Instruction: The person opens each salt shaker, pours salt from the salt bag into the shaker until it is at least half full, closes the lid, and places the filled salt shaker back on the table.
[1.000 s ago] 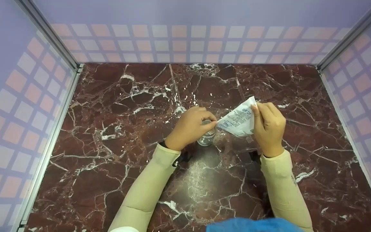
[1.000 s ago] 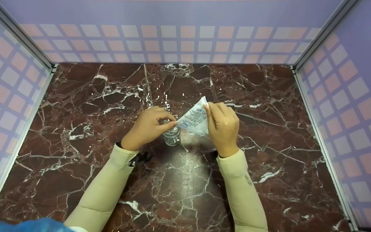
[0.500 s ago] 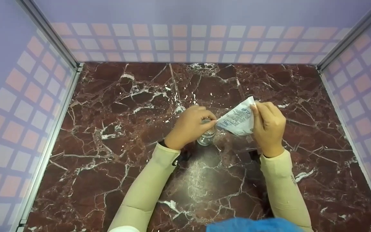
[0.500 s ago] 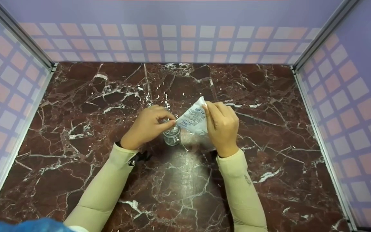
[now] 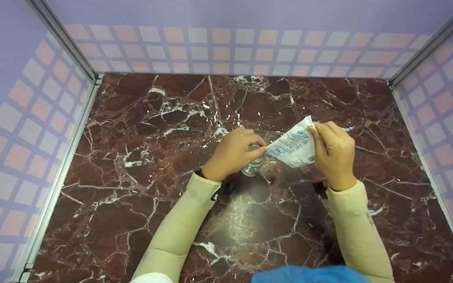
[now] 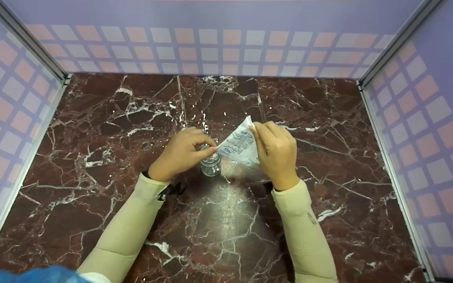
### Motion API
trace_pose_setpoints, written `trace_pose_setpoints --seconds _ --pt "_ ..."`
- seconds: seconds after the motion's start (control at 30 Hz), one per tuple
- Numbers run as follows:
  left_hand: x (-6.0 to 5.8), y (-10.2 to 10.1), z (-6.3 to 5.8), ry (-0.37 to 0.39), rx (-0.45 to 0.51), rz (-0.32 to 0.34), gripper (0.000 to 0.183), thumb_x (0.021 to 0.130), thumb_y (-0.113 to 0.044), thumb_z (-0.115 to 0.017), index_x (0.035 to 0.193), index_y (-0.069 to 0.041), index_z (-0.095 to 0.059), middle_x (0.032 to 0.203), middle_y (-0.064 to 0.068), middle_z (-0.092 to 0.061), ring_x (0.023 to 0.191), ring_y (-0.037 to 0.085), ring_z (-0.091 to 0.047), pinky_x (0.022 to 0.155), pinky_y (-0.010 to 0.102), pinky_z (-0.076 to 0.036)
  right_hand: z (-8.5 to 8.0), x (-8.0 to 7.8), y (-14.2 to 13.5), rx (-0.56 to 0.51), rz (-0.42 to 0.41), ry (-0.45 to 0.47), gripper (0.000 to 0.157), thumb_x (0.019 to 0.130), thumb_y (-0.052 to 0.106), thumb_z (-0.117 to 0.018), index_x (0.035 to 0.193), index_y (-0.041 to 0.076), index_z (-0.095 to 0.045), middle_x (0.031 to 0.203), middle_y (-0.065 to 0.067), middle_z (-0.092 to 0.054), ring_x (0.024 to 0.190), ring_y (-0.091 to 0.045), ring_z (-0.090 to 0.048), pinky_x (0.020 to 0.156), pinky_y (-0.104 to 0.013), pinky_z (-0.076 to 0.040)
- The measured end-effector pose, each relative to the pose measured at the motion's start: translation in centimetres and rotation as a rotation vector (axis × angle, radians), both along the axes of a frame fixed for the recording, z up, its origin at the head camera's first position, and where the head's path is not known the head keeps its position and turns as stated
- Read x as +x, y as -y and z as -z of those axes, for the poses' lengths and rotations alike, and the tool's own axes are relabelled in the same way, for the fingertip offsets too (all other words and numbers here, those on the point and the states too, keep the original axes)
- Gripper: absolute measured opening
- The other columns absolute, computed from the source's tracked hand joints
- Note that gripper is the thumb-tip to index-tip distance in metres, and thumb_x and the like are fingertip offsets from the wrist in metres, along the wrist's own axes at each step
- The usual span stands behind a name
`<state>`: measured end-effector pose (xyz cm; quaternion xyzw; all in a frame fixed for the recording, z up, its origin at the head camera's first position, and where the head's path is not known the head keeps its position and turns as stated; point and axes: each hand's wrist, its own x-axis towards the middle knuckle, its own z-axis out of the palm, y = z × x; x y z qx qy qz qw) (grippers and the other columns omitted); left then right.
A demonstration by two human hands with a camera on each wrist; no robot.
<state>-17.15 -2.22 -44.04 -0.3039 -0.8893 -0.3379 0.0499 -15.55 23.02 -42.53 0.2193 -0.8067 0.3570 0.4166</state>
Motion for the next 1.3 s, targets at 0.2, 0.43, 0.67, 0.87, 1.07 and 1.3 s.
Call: trace_pose_setpoints --seconds 0.2,0.43,0.67,0.87,1.07,1.3 --pt "0.0 0.2 -0.3 0.017 -0.014 0.017 0.015 0.097 -0.03 -0.073 0.097 -0.017 -0.08 0.087 -0.005 -0.068 0.084 0.017 -0.059 0.079 0.029 -0.049 -0.7 -0.1 0.3 0.061 -0.013 -0.014 0.006 0.092 0.002 -0.074 0.093 -0.004 -0.075 0.076 -0.013 -0.066 0.059 -0.026 -0.05 0.059 -0.032 -0.035" --pt "-0.1 0.4 -0.4 0.042 -0.051 0.017 0.014 0.096 -0.03 -0.073 0.097 -0.018 -0.08 0.083 -0.006 -0.066 0.079 0.014 -0.055 0.074 0.03 -0.048 -1.4 -0.3 0.7 0.142 -0.005 -0.01 0.009 0.095 0.007 -0.073 0.096 -0.001 -0.076 0.076 -0.011 -0.067 0.058 -0.029 -0.05 0.057 -0.038 -0.038" --pt "-0.3 0.5 -0.5 0.047 -0.088 0.03 0.015 0.097 -0.03 -0.072 0.098 -0.017 -0.08 0.089 -0.005 -0.07 0.084 0.016 -0.059 0.079 0.032 -0.05 -1.5 -0.5 1.0 0.171 -0.023 -0.019 0.009 0.094 0.009 -0.074 0.095 0.001 -0.076 0.075 -0.01 -0.066 0.058 -0.029 -0.052 0.056 -0.039 -0.04" --pt "-0.3 0.6 -0.4 0.064 -0.1 0.032 0.015 0.097 -0.03 -0.072 0.099 -0.017 -0.08 0.094 -0.005 -0.073 0.089 0.016 -0.063 0.084 0.033 -0.051 -1.5 -0.6 1.1 0.182 -0.029 -0.009 0.008 0.095 0.008 -0.073 0.096 0.0 -0.076 0.076 -0.01 -0.067 0.057 -0.028 -0.051 0.056 -0.038 -0.04" --pt "-0.3 0.7 -0.4 0.077 -0.103 0.033 0.016 0.098 -0.03 -0.071 0.1 -0.018 -0.08 0.098 -0.004 -0.074 0.095 0.018 -0.064 0.089 0.034 -0.051 -1.5 -0.6 1.1 0.191 -0.028 0.001 0.009 0.095 0.008 -0.073 0.097 0.0 -0.076 0.077 -0.011 -0.068 0.057 -0.028 -0.05 0.055 -0.038 -0.039" --pt "-0.5 0.7 -0.3 0.071 -0.105 0.039 0.017 0.098 -0.031 -0.071 0.1 -0.017 -0.08 0.097 -0.003 -0.073 0.093 0.018 -0.064 0.088 0.034 -0.051 -1.6 -0.5 1.2 0.204 -0.03 -0.014 0.012 0.097 0.011 -0.071 0.096 0.0 -0.075 0.075 -0.011 -0.066 0.056 -0.028 -0.05 0.055 -0.038 -0.039"
